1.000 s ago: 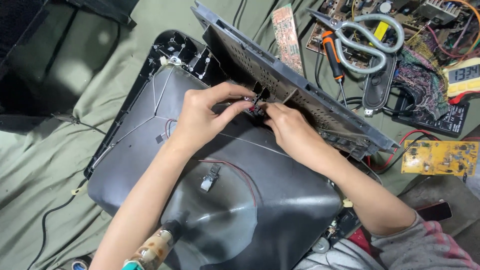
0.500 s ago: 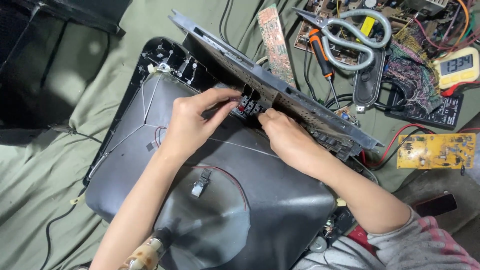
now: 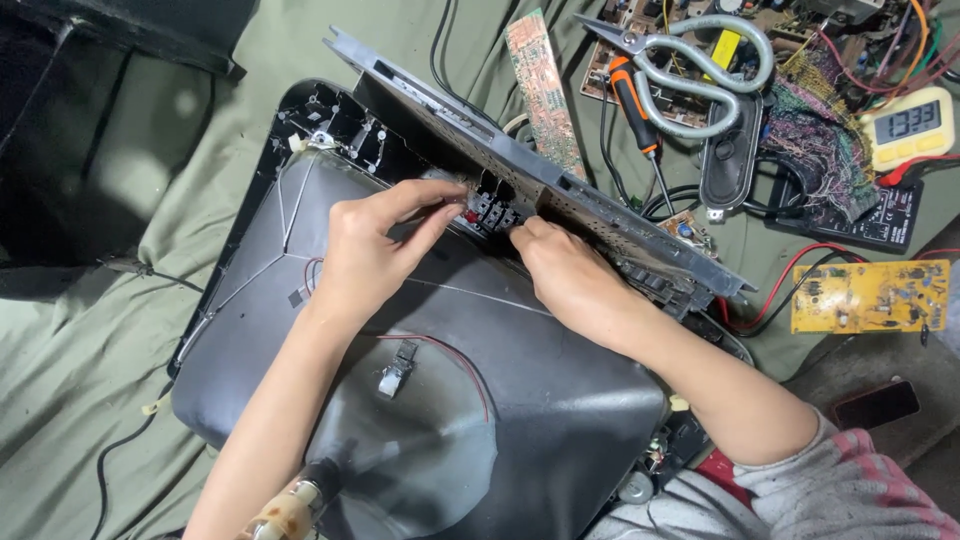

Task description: Reassembling the internal components and frame of a CRT television, including the deflection yoke and outer casing.

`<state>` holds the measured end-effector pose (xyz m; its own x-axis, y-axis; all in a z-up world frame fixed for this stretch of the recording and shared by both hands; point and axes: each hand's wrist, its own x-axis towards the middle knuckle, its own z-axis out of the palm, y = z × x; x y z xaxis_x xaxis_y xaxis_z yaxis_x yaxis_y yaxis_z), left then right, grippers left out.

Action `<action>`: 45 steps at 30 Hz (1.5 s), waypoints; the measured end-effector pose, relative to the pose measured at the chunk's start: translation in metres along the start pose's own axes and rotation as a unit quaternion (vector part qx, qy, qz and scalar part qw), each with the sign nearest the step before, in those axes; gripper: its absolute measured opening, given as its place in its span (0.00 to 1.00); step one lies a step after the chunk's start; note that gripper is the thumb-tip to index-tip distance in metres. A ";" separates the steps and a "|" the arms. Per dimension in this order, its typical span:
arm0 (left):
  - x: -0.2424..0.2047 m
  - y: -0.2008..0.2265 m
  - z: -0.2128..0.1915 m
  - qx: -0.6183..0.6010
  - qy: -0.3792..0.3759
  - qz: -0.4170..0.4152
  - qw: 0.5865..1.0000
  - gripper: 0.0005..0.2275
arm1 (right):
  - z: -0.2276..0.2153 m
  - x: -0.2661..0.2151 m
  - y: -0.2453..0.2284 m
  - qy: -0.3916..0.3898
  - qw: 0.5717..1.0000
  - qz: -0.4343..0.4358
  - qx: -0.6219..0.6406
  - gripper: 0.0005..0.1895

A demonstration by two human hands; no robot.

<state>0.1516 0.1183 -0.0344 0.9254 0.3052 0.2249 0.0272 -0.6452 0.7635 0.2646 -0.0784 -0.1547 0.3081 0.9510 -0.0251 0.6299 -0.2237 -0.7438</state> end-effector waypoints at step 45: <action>-0.011 -0.004 0.005 -0.052 0.007 -0.050 0.997 0.05 | 0.027 0.045 -0.014 0.224 0.954 -0.084 0.179 0.12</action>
<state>0.1429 0.1144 -0.0432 0.9146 0.3745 0.1525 0.0793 -0.5358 0.8406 0.2507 -0.0264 -0.1637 0.5483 0.7626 0.3432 0.4384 0.0873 -0.8945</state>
